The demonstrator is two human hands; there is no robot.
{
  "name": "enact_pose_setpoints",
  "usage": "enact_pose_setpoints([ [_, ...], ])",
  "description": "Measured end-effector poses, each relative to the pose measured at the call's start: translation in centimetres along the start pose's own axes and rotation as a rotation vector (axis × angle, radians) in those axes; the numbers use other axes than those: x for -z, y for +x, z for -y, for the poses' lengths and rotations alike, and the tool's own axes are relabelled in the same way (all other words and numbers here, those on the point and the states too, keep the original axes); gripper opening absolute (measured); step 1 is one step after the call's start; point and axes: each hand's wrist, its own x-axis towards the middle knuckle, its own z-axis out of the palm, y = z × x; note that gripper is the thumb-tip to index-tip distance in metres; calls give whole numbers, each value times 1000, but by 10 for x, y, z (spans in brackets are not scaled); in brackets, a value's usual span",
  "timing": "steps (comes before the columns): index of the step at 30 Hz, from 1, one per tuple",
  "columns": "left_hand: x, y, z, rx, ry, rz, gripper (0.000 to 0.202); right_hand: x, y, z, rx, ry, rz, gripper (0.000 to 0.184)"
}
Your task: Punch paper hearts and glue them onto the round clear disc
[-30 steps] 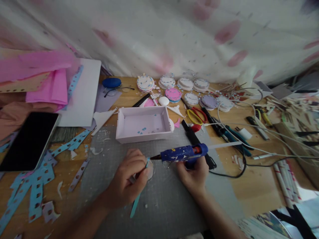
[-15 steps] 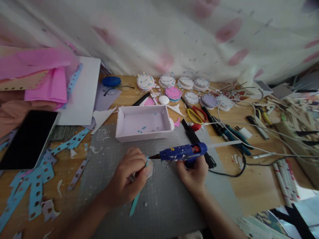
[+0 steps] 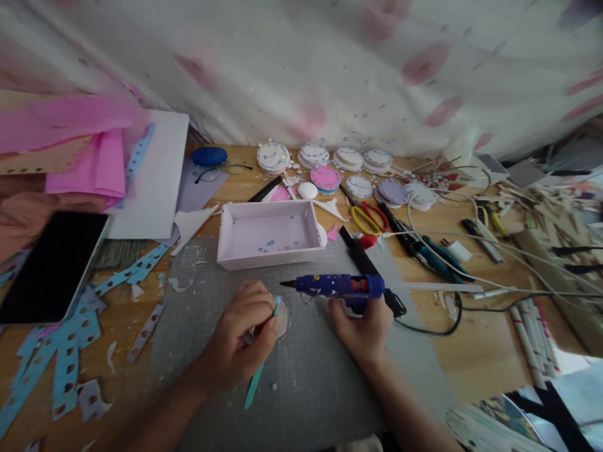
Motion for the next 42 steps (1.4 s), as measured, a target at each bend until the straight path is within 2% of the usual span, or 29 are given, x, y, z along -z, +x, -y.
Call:
enact_pose_setpoints([
  [3,1,-1,0,-5,5,-12,33,8,6,-6,-131,-63,-61,24],
  [7,4,0,1,-9,25,-39,34,38,14,-35,-320,-173,-180,36],
  [12,4,3,-2,-17,47,-71,36,72,8,-90,-515,-281,-77,41],
  [17,7,1,-17,-38,69,-95,36,71,5,-117,-467,-292,-60,40],
  [23,12,-12,-34,-52,106,-106,34,65,5,-131,-427,-298,-66,39],
  [28,11,-20,-41,-32,142,-116,34,66,4,-139,-431,-337,-69,37],
  [33,4,-23,-44,38,151,-177,36,75,6,-129,-413,-383,-90,37],
  [37,-4,-20,-51,147,177,-293,38,93,-5,-96,-383,-393,-276,28],
  [38,-6,-18,-53,179,182,-322,39,96,-11,-83,-279,-305,-362,26],
  [39,-8,-16,-56,208,186,-344,39,97,-17,-69,-125,-155,-366,25],
  [42,-19,-7,-63,256,186,-348,39,87,-31,-22,86,33,-129,22],
])
